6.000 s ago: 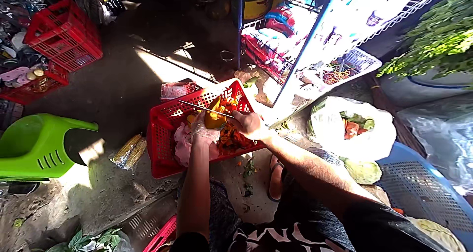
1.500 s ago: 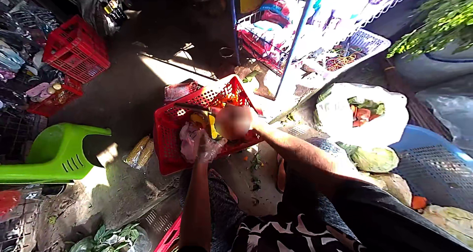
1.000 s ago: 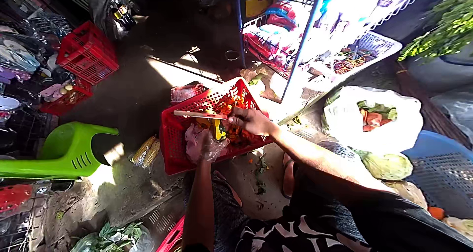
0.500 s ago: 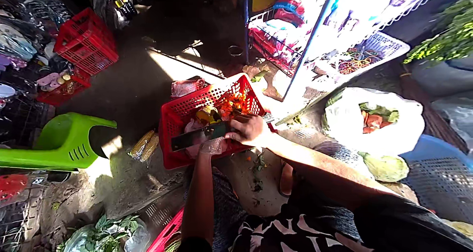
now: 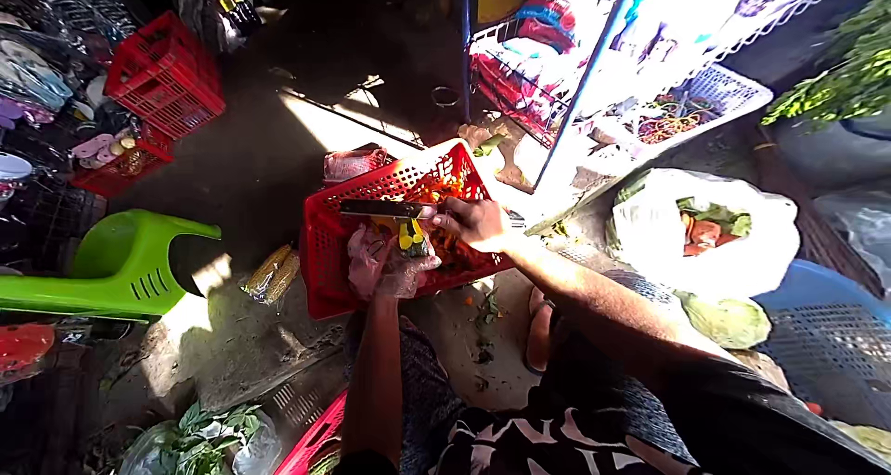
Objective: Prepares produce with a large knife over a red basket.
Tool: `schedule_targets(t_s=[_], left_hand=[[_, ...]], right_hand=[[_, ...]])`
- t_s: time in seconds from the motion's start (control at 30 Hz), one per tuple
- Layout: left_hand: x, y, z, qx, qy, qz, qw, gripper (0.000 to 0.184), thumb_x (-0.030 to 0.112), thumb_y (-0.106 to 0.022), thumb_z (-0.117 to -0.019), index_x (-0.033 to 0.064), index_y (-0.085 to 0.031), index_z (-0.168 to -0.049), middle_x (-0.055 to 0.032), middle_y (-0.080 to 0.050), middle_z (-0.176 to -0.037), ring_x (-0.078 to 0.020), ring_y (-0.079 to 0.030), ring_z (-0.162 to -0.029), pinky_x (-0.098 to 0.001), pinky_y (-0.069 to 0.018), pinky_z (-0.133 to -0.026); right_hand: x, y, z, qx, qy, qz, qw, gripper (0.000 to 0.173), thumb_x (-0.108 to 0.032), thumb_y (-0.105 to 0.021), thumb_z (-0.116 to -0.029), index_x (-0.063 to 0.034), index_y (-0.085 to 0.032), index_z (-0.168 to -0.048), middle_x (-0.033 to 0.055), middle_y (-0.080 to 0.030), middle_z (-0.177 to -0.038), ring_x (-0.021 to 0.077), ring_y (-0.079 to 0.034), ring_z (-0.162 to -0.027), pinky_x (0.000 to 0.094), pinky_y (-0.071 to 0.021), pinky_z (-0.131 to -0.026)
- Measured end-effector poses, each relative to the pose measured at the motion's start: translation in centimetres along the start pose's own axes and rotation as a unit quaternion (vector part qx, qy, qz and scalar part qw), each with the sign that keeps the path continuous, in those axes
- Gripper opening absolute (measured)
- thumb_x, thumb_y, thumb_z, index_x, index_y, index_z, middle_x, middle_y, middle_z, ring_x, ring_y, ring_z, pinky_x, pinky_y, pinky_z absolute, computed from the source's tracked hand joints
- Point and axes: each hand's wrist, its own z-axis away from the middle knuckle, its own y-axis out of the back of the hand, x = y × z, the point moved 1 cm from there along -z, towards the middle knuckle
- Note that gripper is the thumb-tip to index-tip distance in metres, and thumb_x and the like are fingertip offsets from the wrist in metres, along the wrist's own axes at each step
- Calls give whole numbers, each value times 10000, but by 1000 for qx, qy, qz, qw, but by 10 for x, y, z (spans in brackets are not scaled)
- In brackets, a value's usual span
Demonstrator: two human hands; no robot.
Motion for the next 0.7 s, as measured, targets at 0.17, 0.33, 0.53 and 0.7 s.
schedule_targets(t_s=[0.17, 0.33, 0.53, 0.7], left_hand=[[7, -4, 0, 61, 76, -141, 985, 207, -74, -699, -834, 21, -634, -1006, 21, -683, -851, -34, -647, -806, -234, -556, -783], [-2, -1, -2, 57, 61, -166, 983, 623, -57, -790, -728, -66, -500, -1279, -106, -649, -1079, -90, -647, -962, -258, -560, -871], [14, -5, 5, 88, 100, -179, 975, 216, -82, -653, -891, -73, -609, -1102, -62, -650, -925, -61, -607, -845, -235, -527, -812], [7, -10, 7, 50, 107, -144, 983, 600, -50, -760, -778, -34, -489, -1313, -87, -646, -1079, -90, -644, -954, -265, -561, -852]], right_hand=[[-22, -12, 7, -13, 71, 3, 997, 536, -576, -511, -1019, -88, -722, -1088, 157, -712, -848, 381, -713, -793, 617, -547, -666], [0, 3, -9, -49, -70, 30, 996, 524, -587, -497, -1032, -138, -679, -1232, 176, -723, -858, 433, -709, -814, 679, -522, -693], [-23, -19, 13, -32, 62, -10, 998, 496, -544, -532, -1021, -91, -720, -1088, 158, -707, -837, 385, -705, -788, 624, -534, -674], [24, -2, -9, -71, -119, -3, 990, 515, -592, -480, -1038, -169, -645, -1281, 179, -727, -910, 435, -706, -881, 707, -514, -768]])
